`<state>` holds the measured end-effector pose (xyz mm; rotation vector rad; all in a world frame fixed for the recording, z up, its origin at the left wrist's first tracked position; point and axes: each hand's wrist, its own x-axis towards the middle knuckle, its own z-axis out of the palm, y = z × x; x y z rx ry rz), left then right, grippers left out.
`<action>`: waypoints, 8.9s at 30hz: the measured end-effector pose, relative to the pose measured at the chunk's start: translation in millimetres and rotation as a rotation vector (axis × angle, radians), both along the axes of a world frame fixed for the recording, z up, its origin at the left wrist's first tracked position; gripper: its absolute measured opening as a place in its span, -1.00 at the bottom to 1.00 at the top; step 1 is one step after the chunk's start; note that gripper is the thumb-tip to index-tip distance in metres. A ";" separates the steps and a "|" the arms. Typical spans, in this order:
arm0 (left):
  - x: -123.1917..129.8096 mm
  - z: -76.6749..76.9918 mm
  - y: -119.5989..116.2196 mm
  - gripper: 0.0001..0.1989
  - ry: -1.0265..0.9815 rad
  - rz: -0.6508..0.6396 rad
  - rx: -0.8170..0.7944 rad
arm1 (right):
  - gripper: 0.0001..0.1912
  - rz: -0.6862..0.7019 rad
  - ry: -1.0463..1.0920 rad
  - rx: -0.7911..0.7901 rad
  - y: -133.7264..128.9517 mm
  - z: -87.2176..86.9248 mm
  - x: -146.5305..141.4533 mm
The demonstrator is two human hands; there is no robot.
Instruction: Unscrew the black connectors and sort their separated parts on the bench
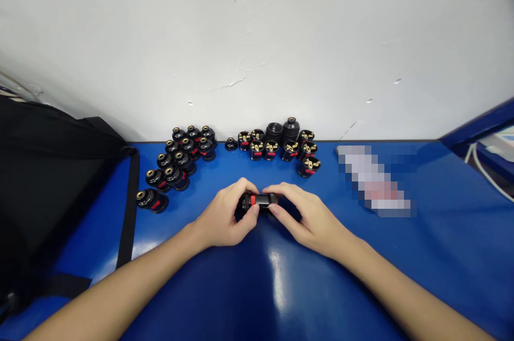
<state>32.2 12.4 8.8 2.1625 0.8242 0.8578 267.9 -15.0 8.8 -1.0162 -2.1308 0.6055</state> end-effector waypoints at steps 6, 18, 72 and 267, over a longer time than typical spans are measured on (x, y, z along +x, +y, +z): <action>0.6 -0.9 -0.6 -0.90 -0.028 0.037 -0.035 | -0.63 0.063 0.055 0.115 0.9 -1.4 -1.0; 0.6 0.2 -0.2 -0.92 0.002 0.036 0.058 | -0.73 -0.036 0.000 0.052 -0.5 -1.4 0.7; -1.6 -2.5 1.9 -0.87 -0.046 0.184 -0.042 | -0.87 -0.077 0.037 0.165 1.4 2.9 3.5; -1.9 -7.6 -9.1 -0.80 -0.146 -0.015 -0.167 | -0.46 -0.336 -0.054 -0.101 -11.0 -0.7 -48.9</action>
